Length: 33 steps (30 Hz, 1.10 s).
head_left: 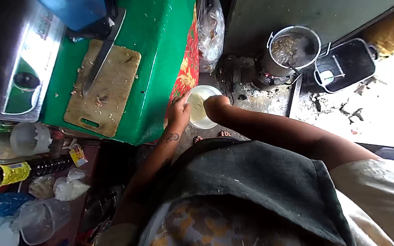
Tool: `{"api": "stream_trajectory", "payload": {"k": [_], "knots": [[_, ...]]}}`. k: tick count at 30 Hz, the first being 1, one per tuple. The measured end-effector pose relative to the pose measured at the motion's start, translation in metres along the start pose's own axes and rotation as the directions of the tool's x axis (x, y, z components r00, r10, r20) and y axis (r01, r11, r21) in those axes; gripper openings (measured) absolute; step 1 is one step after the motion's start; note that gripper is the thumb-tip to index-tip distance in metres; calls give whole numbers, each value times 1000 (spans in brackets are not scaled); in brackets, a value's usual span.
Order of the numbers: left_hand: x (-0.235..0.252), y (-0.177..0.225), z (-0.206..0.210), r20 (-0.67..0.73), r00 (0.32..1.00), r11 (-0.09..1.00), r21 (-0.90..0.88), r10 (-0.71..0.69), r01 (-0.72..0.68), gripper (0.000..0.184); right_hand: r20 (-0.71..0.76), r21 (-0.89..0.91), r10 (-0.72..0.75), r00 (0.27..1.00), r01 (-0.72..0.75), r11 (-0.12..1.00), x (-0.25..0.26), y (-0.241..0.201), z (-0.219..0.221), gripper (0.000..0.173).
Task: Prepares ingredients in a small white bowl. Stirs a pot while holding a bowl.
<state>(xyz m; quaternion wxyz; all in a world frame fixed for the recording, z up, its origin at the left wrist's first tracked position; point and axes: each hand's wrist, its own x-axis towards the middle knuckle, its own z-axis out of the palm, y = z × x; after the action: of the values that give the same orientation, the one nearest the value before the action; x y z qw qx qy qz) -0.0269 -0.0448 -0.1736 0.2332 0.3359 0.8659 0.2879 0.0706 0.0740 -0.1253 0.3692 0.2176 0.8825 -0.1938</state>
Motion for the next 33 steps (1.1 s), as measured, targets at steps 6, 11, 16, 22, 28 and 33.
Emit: {"api": "stream_trajectory", "payload": {"k": [6,11,16,22,28,33], "knots": [[10,3,-1,59,998,999,18,36,-37,45,-67,100,-14,998,21,995,8,3,-1,19],[30,12,2,83,996,999,-25,26,-24,44,-5,124,-69,998,69,990,3,12,4,17],[51,30,22,126,991,997,-61,50,-43,46,55,118,157,986,-162,980,0,49,-6,15],[82,77,67,329,943,998,29,44,-57,60,-137,347,15,990,34,937,40,131,-1,24],[111,151,123,494,869,985,136,29,-110,72,-31,818,64,997,-12,575,42,216,-1,28],[126,195,186,587,809,939,300,-44,-166,56,-37,864,-18,999,41,501,18,275,-16,34]]}}
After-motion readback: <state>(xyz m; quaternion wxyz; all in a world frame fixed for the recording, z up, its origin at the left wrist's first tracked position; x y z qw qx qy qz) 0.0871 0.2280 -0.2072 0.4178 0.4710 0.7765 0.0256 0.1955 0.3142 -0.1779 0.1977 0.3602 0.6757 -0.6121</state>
